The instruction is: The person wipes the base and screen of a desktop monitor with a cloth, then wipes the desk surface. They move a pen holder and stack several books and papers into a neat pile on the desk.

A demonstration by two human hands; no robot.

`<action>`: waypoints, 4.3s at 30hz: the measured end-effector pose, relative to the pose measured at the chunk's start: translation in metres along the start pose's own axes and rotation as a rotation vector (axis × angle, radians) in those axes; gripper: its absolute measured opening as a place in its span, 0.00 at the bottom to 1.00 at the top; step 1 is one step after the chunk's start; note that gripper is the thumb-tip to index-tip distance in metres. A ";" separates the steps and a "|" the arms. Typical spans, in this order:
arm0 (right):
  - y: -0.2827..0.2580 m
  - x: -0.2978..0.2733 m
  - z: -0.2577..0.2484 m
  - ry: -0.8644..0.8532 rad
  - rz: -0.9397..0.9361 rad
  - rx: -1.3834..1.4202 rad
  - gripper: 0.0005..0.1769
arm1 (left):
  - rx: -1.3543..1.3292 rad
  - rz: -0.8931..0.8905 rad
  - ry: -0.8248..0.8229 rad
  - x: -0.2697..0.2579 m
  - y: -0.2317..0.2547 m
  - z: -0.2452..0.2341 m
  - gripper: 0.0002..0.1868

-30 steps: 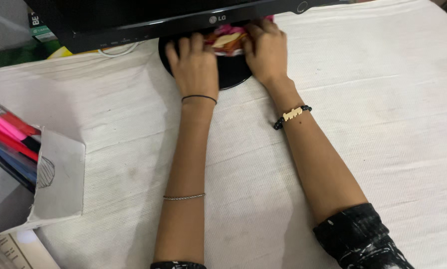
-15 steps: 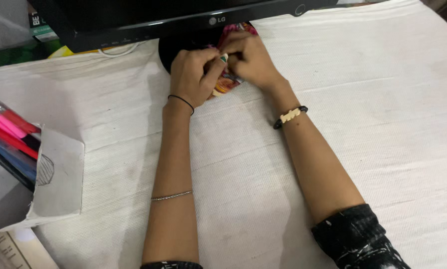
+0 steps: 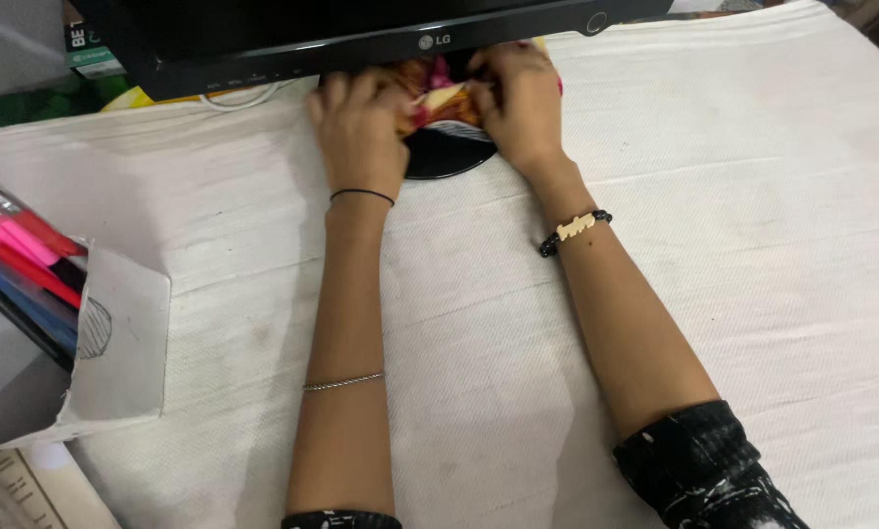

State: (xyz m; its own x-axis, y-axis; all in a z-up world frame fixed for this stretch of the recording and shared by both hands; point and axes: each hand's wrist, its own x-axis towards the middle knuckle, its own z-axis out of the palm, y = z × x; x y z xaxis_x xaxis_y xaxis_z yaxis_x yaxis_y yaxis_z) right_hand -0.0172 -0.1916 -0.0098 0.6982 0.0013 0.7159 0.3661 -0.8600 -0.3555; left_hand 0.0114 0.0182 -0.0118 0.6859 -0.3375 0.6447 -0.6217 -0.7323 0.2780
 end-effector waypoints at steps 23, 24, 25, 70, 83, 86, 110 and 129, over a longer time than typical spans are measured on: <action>0.001 -0.005 0.002 -0.227 0.019 0.001 0.21 | -0.012 -0.148 0.025 -0.001 0.003 0.026 0.17; -0.003 -0.004 0.001 -0.235 0.050 0.032 0.20 | -0.016 -0.184 0.060 -0.001 -0.001 0.026 0.20; -0.007 -0.003 0.001 -0.208 0.031 -0.005 0.19 | 0.053 -0.169 0.095 0.000 -0.003 0.025 0.21; -0.034 -0.002 0.015 -0.092 -0.230 -0.020 0.10 | -0.312 0.001 0.071 0.004 -0.003 0.000 0.10; 0.003 0.000 0.003 0.111 0.323 0.127 0.15 | -0.317 0.194 -0.049 0.002 0.040 0.024 0.09; 0.003 0.000 0.006 -0.020 0.390 0.215 0.16 | -0.191 0.182 -0.072 -0.001 0.043 0.032 0.13; -0.057 0.013 0.006 -0.293 -0.057 0.299 0.06 | 0.083 -0.201 0.108 -0.001 -0.026 0.030 0.17; -0.006 -0.004 0.003 -0.071 -0.159 -0.192 0.19 | -0.020 0.197 0.060 0.000 0.031 0.007 0.16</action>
State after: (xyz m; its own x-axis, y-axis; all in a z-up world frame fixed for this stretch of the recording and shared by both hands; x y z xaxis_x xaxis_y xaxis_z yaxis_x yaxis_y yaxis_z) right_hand -0.0200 -0.1850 -0.0127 0.6855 0.1740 0.7070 0.3554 -0.9274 -0.1163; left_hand -0.0055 -0.0092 -0.0084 0.5269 -0.4367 0.7291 -0.7494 -0.6434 0.1562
